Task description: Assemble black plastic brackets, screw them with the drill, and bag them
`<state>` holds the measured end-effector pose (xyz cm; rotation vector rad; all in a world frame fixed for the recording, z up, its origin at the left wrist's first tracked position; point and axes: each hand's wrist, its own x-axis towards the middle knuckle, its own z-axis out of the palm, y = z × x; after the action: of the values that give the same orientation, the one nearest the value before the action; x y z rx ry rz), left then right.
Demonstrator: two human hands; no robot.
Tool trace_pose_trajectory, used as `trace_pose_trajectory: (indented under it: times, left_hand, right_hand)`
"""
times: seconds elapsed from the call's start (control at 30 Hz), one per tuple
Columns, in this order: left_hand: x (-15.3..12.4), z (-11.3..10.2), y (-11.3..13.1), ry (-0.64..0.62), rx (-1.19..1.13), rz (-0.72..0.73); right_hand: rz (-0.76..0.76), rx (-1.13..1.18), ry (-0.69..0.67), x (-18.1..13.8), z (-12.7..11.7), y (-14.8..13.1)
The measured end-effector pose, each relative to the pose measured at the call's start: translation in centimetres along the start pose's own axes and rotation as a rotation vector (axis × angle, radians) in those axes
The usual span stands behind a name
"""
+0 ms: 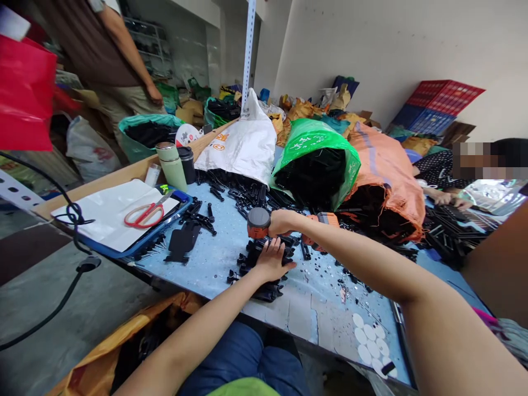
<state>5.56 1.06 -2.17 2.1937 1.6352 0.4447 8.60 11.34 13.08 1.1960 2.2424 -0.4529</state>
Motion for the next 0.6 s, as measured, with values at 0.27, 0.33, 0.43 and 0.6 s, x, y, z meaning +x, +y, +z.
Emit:
trace_pose_trajectory:
  times: [0.27, 0.33, 0.43, 0.6]
  left_hand:
    - [-5.7, 1.5, 0.0, 0.064, -0.01, 0.027]
    - [-5.7, 1.4, 0.0, 0.086, -0.002, 0.041]
    - [-5.7, 1.0, 0.2, 0.121, 0.019, 0.052]
    - [-5.9, 0.5, 0.5, 0.129, 0.023, 0.052]
  right_hand:
    - [-0.028, -0.027, -0.054, -1.9, 1.8, -2.5]
    - [-0.035, -0.061, -0.04, -2.3, 2.0, -3.0]
    - [-0.056, -0.113, -0.018, -3.4, 2.3, -3.9]
    - [-0.131, -0.176, -0.054, -4.7, 2.8, -5.7]
